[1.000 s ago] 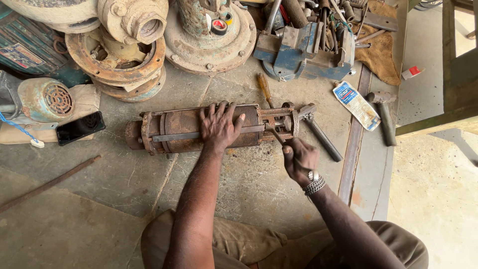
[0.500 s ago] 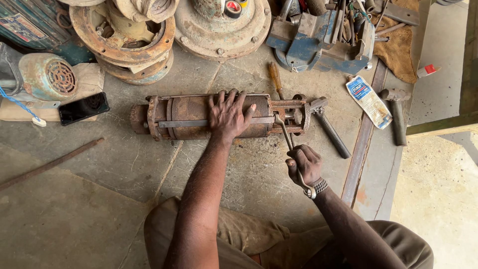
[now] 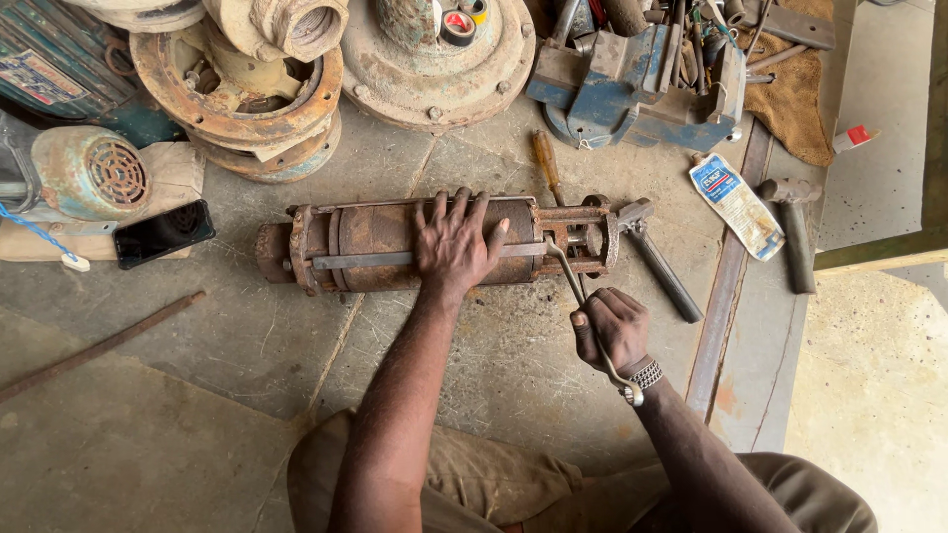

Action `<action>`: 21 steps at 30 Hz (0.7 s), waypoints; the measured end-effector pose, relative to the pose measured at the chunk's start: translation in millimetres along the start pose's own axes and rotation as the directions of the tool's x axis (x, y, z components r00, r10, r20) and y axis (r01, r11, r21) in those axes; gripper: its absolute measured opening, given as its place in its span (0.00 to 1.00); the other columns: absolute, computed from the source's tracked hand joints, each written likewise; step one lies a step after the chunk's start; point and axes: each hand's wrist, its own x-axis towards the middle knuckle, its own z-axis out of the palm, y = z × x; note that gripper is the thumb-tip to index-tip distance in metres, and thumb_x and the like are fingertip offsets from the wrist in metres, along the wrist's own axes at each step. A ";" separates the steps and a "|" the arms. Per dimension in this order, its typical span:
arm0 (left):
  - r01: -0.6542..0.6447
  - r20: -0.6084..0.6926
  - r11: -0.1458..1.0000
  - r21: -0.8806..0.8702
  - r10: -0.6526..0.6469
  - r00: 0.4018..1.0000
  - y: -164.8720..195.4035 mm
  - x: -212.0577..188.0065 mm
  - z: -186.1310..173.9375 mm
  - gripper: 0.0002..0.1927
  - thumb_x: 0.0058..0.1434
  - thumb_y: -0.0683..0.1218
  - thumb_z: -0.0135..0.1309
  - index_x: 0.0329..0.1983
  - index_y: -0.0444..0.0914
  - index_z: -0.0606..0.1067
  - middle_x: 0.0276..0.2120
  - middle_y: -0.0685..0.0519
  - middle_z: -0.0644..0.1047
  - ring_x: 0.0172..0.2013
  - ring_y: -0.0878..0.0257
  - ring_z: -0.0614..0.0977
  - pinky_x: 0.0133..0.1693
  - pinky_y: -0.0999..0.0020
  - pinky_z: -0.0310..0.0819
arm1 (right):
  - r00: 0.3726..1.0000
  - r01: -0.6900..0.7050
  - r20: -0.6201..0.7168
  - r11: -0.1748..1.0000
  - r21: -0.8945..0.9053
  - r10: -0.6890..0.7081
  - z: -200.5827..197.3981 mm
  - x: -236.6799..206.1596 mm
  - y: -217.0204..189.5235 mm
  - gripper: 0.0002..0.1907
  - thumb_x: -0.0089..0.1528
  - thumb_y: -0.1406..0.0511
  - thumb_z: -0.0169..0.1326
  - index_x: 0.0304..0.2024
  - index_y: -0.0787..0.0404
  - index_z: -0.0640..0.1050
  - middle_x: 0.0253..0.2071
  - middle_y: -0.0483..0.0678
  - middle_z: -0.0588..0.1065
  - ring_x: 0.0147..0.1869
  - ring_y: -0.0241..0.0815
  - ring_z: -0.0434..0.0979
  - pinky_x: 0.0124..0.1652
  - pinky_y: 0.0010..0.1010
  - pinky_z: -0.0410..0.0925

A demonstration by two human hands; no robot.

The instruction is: The person sits on the floor of a workshop repairing a rusty cylindrical pump motor. They hold the pump steady with one hand while using a spanner and a hammer to loosen and tap its end fittings, repositioning the pump and working on different ends to free its components.

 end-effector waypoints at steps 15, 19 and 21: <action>0.003 -0.017 1.000 -0.025 -0.003 1.000 0.3 1.4 -6.5 0.40 0.66 0.74 0.30 0.75 0.52 0.58 0.74 0.49 0.60 0.70 0.43 0.61 0.67 0.32 0.41 | 0.739 -0.504 0.476 0.860 -0.078 0.476 -39.2 117.4 0.1 0.25 0.72 0.53 0.42 0.30 0.59 0.81 0.15 0.48 0.72 0.17 0.41 0.70 0.22 0.38 0.65; -0.002 0.013 0.999 -0.053 0.003 1.000 3.4 -2.0 -14.2 0.43 0.64 0.78 0.30 0.75 0.53 0.57 0.73 0.48 0.60 0.70 0.42 0.60 0.66 0.30 0.41 | 0.839 -0.478 0.297 0.878 0.001 0.456 -57.8 92.4 5.5 0.28 0.71 0.49 0.40 0.28 0.60 0.79 0.17 0.45 0.73 0.17 0.40 0.70 0.21 0.38 0.66; -0.029 0.012 0.998 -0.063 0.030 0.999 3.7 -3.0 -16.0 0.46 0.61 0.80 0.30 0.76 0.53 0.57 0.73 0.47 0.59 0.70 0.42 0.60 0.66 0.30 0.42 | 0.731 -0.675 0.170 0.737 0.034 0.661 -60.0 73.2 13.9 0.32 0.72 0.48 0.37 0.23 0.60 0.75 0.16 0.47 0.70 0.16 0.44 0.67 0.19 0.42 0.65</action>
